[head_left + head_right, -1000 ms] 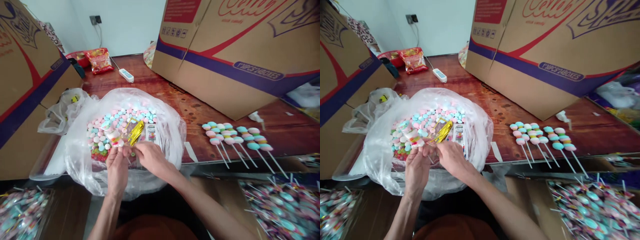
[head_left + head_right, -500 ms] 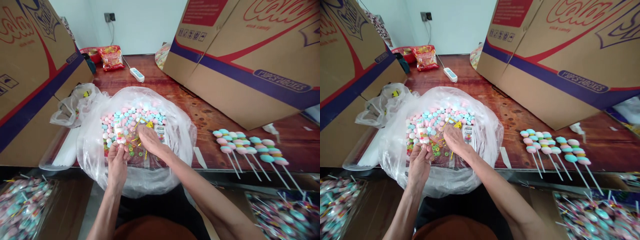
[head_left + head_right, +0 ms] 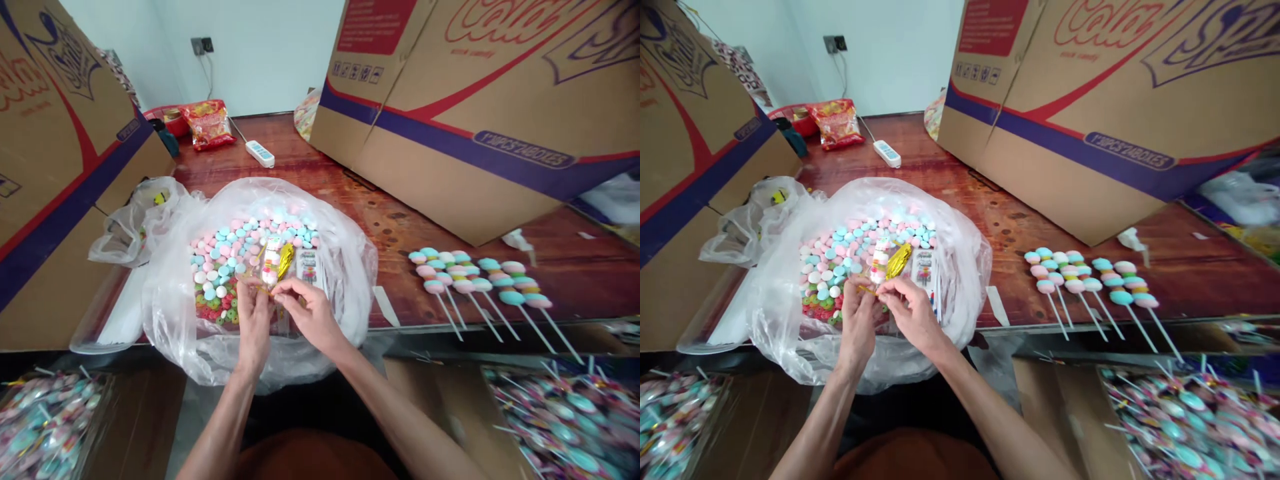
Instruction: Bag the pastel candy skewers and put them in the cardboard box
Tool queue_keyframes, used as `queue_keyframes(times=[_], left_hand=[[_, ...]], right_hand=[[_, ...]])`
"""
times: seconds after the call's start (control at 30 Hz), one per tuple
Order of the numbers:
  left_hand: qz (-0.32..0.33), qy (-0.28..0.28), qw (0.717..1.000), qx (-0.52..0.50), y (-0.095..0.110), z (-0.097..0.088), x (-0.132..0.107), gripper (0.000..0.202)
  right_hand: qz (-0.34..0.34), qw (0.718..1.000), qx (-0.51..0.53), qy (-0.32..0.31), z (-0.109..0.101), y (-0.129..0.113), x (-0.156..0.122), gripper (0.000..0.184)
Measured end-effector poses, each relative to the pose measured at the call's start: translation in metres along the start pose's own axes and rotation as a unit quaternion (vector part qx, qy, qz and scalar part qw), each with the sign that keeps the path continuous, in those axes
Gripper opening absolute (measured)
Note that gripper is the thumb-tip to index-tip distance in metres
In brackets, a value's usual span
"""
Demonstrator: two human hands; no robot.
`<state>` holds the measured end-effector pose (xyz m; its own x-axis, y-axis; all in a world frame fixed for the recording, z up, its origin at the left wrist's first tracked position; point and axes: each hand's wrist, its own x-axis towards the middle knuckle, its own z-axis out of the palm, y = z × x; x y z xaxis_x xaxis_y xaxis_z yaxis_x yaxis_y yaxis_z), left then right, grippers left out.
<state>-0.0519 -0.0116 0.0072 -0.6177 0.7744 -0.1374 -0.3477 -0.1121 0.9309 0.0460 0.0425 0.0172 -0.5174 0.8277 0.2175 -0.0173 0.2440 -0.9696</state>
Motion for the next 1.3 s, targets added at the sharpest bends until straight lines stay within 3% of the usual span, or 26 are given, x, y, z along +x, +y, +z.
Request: queue_keyframes(times=[0.1, 0.23, 0.4, 0.6, 0.77, 0.9, 0.97, 1.07, 1.17, 1.23, 1.3], left_hand=[[0.006, -0.058, 0.998, 0.008, -0.01, 0.005, -0.003, 0.018], [-0.008, -0.112, 0.994, 0.005, -0.017, 0.009, -0.008, 0.016], [-0.001, -0.136, 0.991, 0.014, -0.018, 0.018, -0.016, 0.019], [-0.07, -0.106, 0.99, -0.066, -0.015, 0.036, -0.019, 0.031], [-0.183, -0.131, 0.967, -0.118, -0.009, 0.04, -0.02, 0.032], [-0.359, -0.201, 0.892, -0.185, 0.001, 0.038, -0.023, 0.032], [-0.395, -0.229, 0.87, -0.184, 0.005, 0.039, -0.026, 0.034], [-0.342, -0.254, 0.899, -0.1, 0.003, 0.046, -0.033, 0.03], [-0.145, -0.207, 0.966, 0.047, -0.008, 0.056, -0.042, 0.022], [-0.015, -0.169, 0.976, 0.14, -0.018, 0.061, -0.047, 0.018], [0.028, -0.176, 0.966, 0.187, -0.026, 0.062, -0.051, 0.019]], right_hand=[[0.039, 0.996, 0.028, 0.079, -0.003, 0.009, -0.01, 0.005], [0.107, 0.979, 0.093, 0.143, -0.012, 0.018, -0.013, 0.018], [0.099, 0.982, 0.03, 0.155, -0.023, 0.014, -0.022, 0.024], [0.094, 0.989, 0.038, 0.107, -0.031, 0.014, -0.037, 0.018], [0.069, 0.99, 0.017, 0.126, -0.037, 0.021, -0.044, 0.016], [0.002, 0.993, 0.024, 0.12, -0.049, 0.01, -0.05, 0.015], [-0.015, 0.996, 0.03, 0.088, -0.058, 0.003, -0.053, 0.014], [-0.029, 0.998, -0.02, 0.058, -0.068, -0.002, -0.059, 0.013], [-0.031, 0.986, -0.129, 0.103, -0.068, 0.002, -0.064, 0.01], [-0.008, 0.975, -0.173, 0.138, -0.067, 0.006, -0.067, 0.006], [0.026, 0.973, -0.169, 0.152, -0.069, 0.007, -0.07, 0.005]])
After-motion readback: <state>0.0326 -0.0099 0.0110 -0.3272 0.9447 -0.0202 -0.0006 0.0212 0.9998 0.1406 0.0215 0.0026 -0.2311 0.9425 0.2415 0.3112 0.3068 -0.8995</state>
